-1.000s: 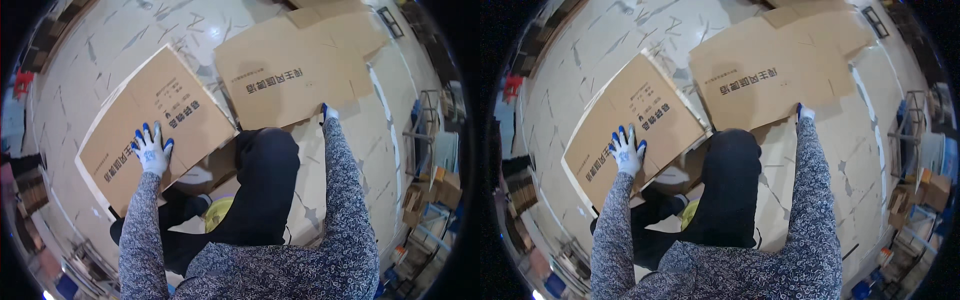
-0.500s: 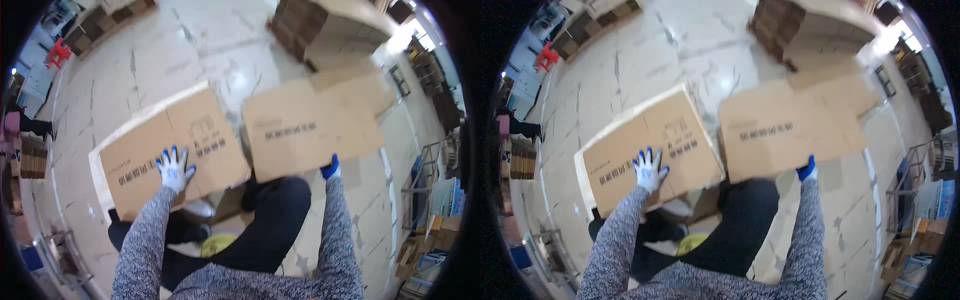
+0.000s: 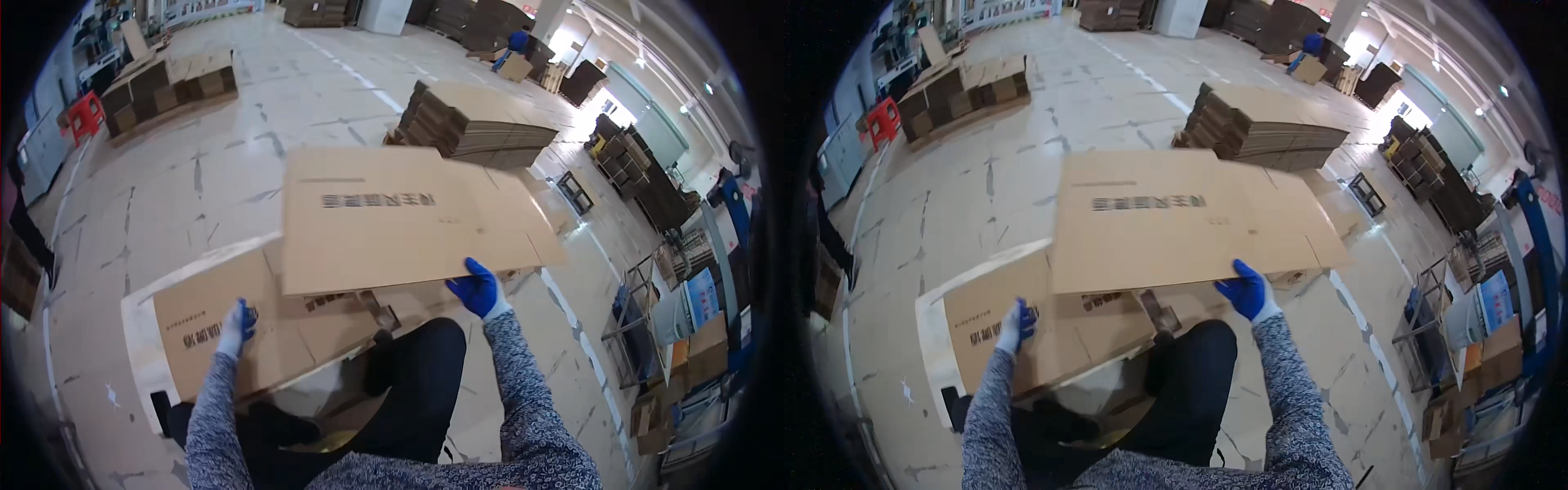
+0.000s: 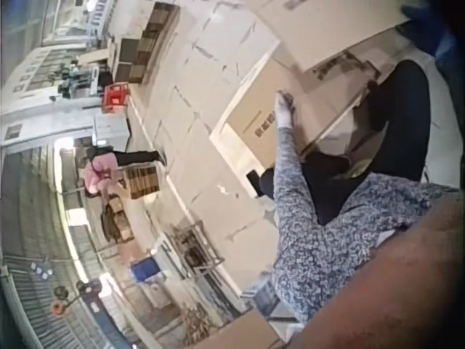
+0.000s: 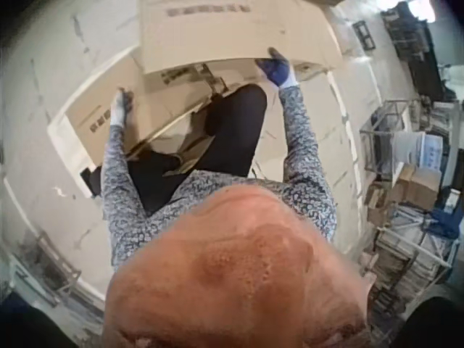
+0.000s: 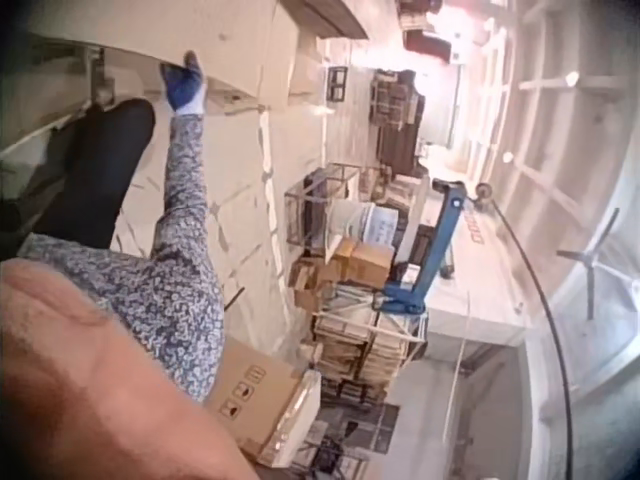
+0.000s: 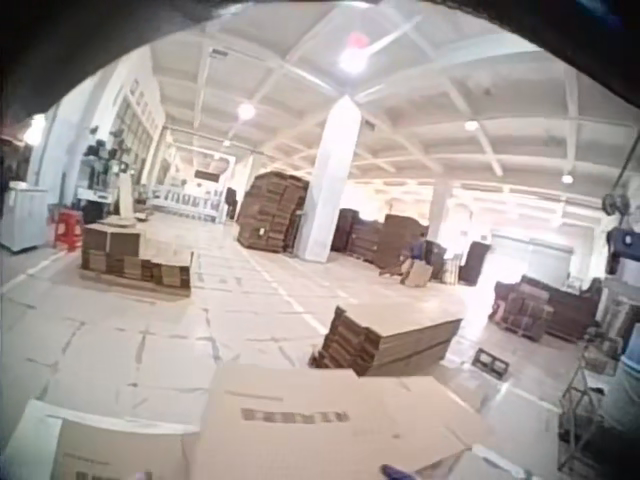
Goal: Fold flat corrugated cardboard sheets into boxes.
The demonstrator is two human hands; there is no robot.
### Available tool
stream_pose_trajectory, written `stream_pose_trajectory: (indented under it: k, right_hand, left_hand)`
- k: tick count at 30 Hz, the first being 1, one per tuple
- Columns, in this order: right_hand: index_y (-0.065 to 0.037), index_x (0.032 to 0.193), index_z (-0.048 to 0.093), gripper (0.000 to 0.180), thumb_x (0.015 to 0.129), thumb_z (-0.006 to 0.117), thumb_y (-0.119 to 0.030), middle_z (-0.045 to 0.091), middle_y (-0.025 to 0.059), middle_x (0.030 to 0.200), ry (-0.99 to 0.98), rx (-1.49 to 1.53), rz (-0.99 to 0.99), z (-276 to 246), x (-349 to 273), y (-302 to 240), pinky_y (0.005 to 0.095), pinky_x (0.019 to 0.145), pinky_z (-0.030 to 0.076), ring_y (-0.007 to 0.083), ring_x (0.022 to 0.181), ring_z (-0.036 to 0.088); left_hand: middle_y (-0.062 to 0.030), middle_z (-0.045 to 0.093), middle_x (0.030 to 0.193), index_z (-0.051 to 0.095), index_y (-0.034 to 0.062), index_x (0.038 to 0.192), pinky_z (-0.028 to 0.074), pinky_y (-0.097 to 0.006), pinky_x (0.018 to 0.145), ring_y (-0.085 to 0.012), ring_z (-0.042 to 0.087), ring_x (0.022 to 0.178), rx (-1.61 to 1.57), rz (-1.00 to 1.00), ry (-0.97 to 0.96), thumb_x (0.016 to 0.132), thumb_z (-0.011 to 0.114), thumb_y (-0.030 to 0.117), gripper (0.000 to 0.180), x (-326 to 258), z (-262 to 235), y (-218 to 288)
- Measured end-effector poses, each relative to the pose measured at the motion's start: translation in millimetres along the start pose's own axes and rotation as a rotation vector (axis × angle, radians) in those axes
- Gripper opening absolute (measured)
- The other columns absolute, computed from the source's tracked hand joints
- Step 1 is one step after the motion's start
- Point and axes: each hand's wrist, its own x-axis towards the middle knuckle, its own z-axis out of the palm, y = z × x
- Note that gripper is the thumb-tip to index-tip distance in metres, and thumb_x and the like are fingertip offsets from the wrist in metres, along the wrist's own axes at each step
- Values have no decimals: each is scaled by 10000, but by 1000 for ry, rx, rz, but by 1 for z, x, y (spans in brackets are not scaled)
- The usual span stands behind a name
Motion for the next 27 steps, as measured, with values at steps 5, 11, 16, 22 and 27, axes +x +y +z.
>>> stream_pose_trajectory:
  k: [5,11,16,22,27]
  right_hand:
    - [-60,1283,560,344,986,573,-233,629,133,1254,-225,-196,157,78,-32,117,482,976,512,295,1163,608]
    - [-73,1352,505,439,1011,533,-348,623,122,1265,-564,-800,-39,51,-32,326,435,951,521,279,1139,617]
    - [-77,1349,498,539,1000,498,-488,613,99,1264,-167,-451,850,105,-23,302,382,874,527,247,1083,618]
    - [-74,1291,537,611,969,485,-591,636,63,1150,-98,-533,1019,88,-31,334,335,818,509,199,978,600]
    - [-61,1268,556,666,941,493,-638,633,40,1034,-421,-456,1124,57,-6,350,303,747,492,185,878,574]
  left_hand:
    - [-122,628,937,594,115,1061,477,-478,972,-281,605,991,602,390,156,999,407,526,455,-34,-62,16]
    - [-178,569,1345,489,-8,1379,422,-381,1050,-293,543,1242,-84,-73,707,949,599,363,579,-85,-120,-61]
    - [-198,572,1330,444,25,1405,444,-425,1018,-318,542,1254,517,-492,716,883,640,496,730,-80,-116,-5]
    - [-187,585,1320,437,63,1401,452,-450,1004,-311,576,1223,402,-623,694,885,626,504,704,-81,-110,-46]
    - [-178,611,1290,501,55,1339,468,-461,979,-307,609,1176,351,-655,672,883,628,513,658,-81,-118,-33]
